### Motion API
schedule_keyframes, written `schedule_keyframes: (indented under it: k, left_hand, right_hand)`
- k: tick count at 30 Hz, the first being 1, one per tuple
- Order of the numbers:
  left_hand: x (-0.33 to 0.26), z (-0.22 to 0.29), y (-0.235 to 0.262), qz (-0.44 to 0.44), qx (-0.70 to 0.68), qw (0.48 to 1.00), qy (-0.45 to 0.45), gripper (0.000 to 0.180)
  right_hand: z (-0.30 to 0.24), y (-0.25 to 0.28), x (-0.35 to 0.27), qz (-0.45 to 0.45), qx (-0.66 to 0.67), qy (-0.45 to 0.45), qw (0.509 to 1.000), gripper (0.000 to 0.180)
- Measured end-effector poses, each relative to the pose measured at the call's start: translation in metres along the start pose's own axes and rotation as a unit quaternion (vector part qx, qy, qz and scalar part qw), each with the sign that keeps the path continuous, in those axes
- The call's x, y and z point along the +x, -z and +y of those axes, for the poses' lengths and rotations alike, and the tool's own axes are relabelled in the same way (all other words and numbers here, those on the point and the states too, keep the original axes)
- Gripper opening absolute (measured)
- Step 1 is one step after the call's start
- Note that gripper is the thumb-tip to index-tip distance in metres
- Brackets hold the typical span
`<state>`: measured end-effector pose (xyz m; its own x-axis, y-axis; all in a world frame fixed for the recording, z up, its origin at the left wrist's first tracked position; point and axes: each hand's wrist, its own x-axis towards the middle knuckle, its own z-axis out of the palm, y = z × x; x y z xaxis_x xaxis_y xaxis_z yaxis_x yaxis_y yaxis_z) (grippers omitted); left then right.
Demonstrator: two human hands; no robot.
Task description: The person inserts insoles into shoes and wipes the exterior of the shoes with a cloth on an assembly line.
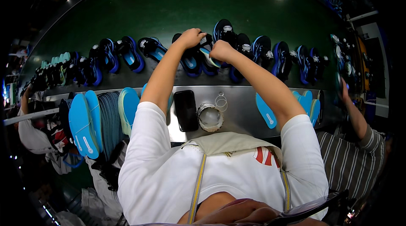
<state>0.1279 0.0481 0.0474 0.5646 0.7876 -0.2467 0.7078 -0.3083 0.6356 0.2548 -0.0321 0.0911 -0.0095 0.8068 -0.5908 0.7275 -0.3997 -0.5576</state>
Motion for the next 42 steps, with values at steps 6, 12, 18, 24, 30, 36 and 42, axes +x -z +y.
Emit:
schedule_keyframes:
  k: [6, 12, 18, 24, 30, 36, 42]
  left_hand:
    - [0.003, -0.008, -0.004, 0.006, -0.020, 1.000, -0.023, 0.040]
    - [-0.003, -0.007, -0.008, 0.040, -0.024, 0.998, 0.035, 0.046]
    - [-0.003, -0.031, -0.016, 0.068, -0.052, 0.996, -0.006, 0.051]
    - [-0.013, -0.007, -0.007, 0.015, -0.044, 0.997, 0.063, 0.051]
    - [-0.016, -0.009, -0.008, 0.024, -0.040, 0.996, 0.079, 0.051]
    - [-0.018, -0.014, -0.010, 0.049, -0.034, 0.996, 0.072, 0.052]
    - [-0.023, -0.005, -0.007, 0.135, -0.075, 0.984, 0.085, 0.044]
  right_hand:
    - [0.026, -0.062, 0.012, 0.165, -0.238, 0.189, 0.938, 0.016]
    - [0.000, -0.044, -0.019, 0.131, -0.282, 0.102, 0.945, 0.021]
    - [0.002, -0.043, 0.006, 0.031, -0.279, 0.142, 0.949, 0.020]
    - [0.013, -0.066, 0.022, 0.114, -0.368, 0.199, 0.901, 0.016]
    - [0.001, -0.054, 0.029, 0.001, -0.361, 0.125, 0.924, 0.020]
    - [-0.005, -0.070, 0.041, -0.077, -0.500, 0.097, 0.857, 0.025]
    - [-0.013, -0.055, 0.044, -0.199, -0.543, 0.171, 0.798, 0.025]
